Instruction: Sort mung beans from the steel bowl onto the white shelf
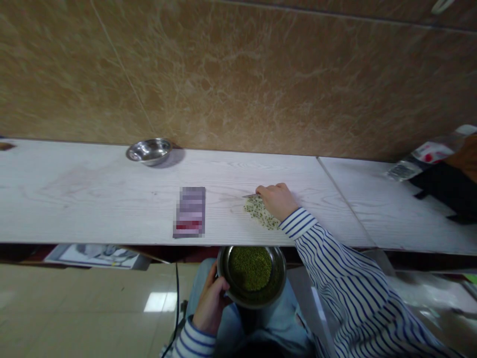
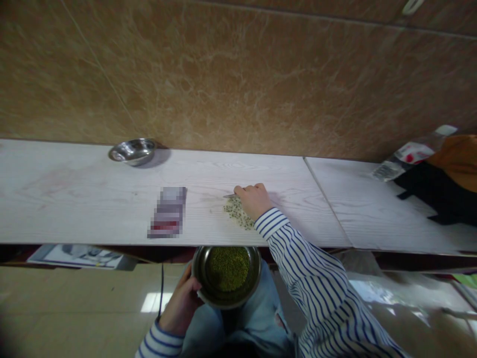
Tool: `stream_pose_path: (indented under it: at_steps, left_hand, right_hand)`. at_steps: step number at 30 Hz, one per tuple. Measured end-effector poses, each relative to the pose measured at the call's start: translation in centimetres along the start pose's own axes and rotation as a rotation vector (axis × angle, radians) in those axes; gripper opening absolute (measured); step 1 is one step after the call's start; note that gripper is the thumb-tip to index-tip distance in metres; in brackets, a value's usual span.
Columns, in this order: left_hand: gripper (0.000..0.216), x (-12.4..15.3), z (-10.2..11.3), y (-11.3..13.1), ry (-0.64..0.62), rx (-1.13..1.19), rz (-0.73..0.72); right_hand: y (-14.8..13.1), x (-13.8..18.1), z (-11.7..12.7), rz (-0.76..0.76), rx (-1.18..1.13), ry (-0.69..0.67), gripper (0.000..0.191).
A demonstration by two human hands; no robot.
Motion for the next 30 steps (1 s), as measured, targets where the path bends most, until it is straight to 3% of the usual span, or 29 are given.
stream_pose_path:
  at_steps: [5, 30]
  left_hand:
    - [0.068, 0.4, -0.5, 0.0, -0.06, 0.022, -0.017]
    - [0.053, 2.0, -0.6, -0.7, -0.071, 0.028, -0.053]
  right_hand:
    - [-0.5, 1.7, 0.7, 0.041, -0.006, 0.017, 0.021]
    - [-0.9, 6.4, 1.3, 0.094, -0.092, 0.059, 0.022]
Point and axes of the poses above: each hand's wrist, its own x-axis away from the middle knuckle, its own z-axis out of the back of the hand, y = z × x, the point moved 7 cm from there along -x, towards the middle knuckle, and after that the axes turned 11 degrees about -z, right-handed, at the moved point
